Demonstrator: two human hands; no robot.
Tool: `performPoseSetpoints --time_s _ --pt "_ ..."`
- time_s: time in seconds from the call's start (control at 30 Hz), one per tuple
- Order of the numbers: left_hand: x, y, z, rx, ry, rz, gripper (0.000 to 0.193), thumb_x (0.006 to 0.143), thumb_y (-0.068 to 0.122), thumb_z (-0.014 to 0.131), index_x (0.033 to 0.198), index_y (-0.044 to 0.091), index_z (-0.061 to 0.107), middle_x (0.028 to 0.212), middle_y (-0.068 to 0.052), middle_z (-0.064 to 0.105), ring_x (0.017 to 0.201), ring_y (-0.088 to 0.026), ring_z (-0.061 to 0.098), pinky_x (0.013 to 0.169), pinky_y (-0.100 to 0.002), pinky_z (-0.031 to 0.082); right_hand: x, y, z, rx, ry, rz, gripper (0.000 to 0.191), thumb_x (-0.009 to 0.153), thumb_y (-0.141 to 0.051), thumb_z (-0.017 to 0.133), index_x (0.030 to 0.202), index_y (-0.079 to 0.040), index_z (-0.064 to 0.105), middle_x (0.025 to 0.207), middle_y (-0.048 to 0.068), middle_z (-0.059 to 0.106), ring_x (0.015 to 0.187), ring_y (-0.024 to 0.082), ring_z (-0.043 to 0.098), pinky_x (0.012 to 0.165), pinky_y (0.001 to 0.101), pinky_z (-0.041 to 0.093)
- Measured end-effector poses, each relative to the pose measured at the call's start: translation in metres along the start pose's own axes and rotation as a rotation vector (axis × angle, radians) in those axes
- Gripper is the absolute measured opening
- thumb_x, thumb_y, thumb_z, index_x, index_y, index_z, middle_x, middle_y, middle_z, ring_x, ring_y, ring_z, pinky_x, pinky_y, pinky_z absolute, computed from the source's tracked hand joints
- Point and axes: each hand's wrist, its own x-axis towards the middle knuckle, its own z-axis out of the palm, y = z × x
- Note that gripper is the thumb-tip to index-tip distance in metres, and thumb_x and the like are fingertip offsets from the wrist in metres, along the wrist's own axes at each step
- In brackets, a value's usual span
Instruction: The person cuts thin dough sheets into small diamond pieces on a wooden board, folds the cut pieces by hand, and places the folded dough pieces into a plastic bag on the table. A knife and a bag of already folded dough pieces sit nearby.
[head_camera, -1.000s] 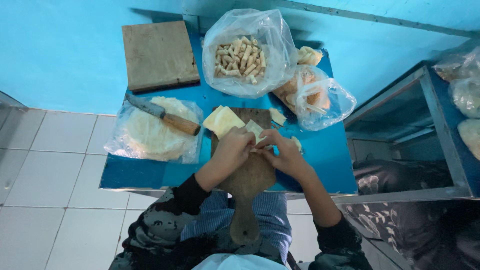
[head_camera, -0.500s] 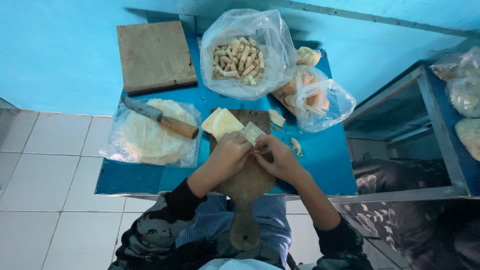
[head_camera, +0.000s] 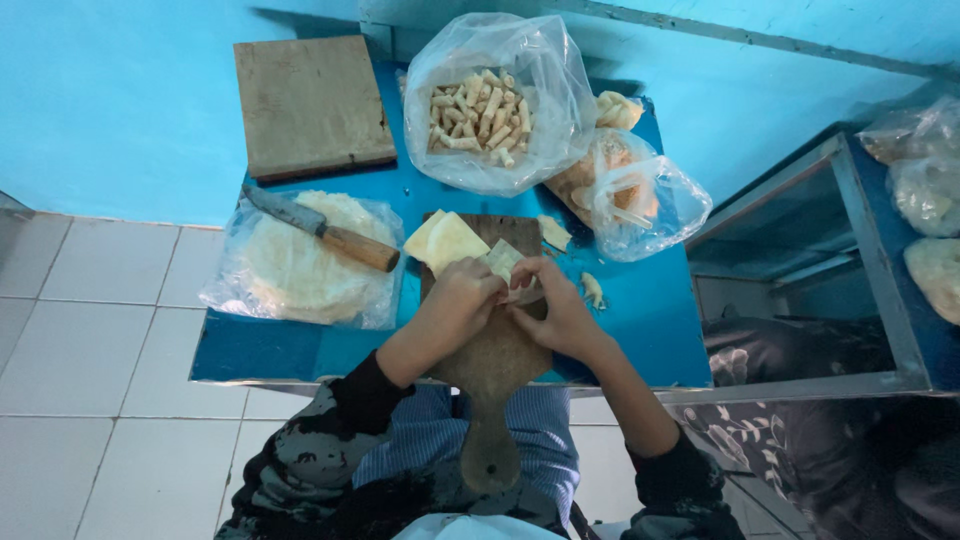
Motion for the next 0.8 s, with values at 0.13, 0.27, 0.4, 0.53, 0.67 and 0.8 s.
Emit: performPoseSetpoints --time_s 0.13,0.27,0.4,0.53,0.67,0.8 --pt "0.000 0.001 -0.001 -0.042 0.031 -0.028 0.010 0.083 0.005 0.070 0.093 0.008 0.069 0.087 -0.014 0.066 0.091 -0.037 0.064 0.081 -0.050 0.049 0.004 0.001 0.002 -0.067 0.045 -0.053 0.045 0.084 -0.001 0.077 0.121 -0.008 0.053 0.107 0.009 0.057 0.099 0.023 0.062 0.088 0.0340 0.051" --pt "0.002 0.003 -0.005 -0.086 0.037 -0.037 0.015 0.081 0.004 0.069 0.096 0.006 0.065 0.091 -0.015 0.067 0.094 -0.038 0.064 0.082 -0.050 0.048 0.003 0.003 0.003 -0.047 0.027 -0.089 0.053 0.079 0.001 0.077 0.124 -0.007 0.050 0.109 0.010 0.055 0.103 0.024 0.060 0.090 0.0353 0.051" --pt "0.005 0.007 -0.007 -0.086 0.040 -0.065 0.013 0.082 0.004 0.072 0.091 0.007 0.064 0.088 -0.015 0.067 0.093 -0.039 0.064 0.081 -0.051 0.048 0.000 0.007 0.003 0.006 0.041 -0.010 0.054 0.083 -0.002 0.079 0.127 -0.009 0.049 0.111 0.007 0.059 0.101 0.021 0.061 0.083 0.0351 0.049" --pt "0.006 0.010 -0.008 -0.110 0.051 -0.059 0.017 0.078 0.003 0.072 0.093 0.006 0.062 0.087 -0.015 0.066 0.091 -0.039 0.064 0.080 -0.051 0.049 0.002 0.010 0.005 -0.008 0.022 -0.069 0.059 0.083 -0.003 0.078 0.132 -0.010 0.045 0.115 0.006 0.055 0.108 0.020 0.060 0.092 0.0350 0.051" --pt "0.004 0.009 -0.008 -0.105 0.040 -0.081 0.015 0.081 0.003 0.071 0.091 0.006 0.061 0.086 -0.016 0.065 0.090 -0.040 0.063 0.079 -0.051 0.048 0.003 0.010 0.003 -0.017 0.019 -0.033 0.066 0.076 -0.002 0.079 0.131 -0.009 0.043 0.113 0.008 0.054 0.105 0.022 0.058 0.088 0.0353 0.048" --pt "0.005 0.008 -0.006 -0.100 0.046 -0.076 0.017 0.080 0.003 0.071 0.092 0.006 0.060 0.087 -0.017 0.064 0.090 -0.040 0.063 0.078 -0.052 0.048 0.004 0.011 0.006 -0.026 0.063 -0.098 0.062 0.083 -0.001 0.080 0.132 -0.009 0.044 0.114 0.008 0.053 0.106 0.022 0.058 0.096 0.0352 0.049"
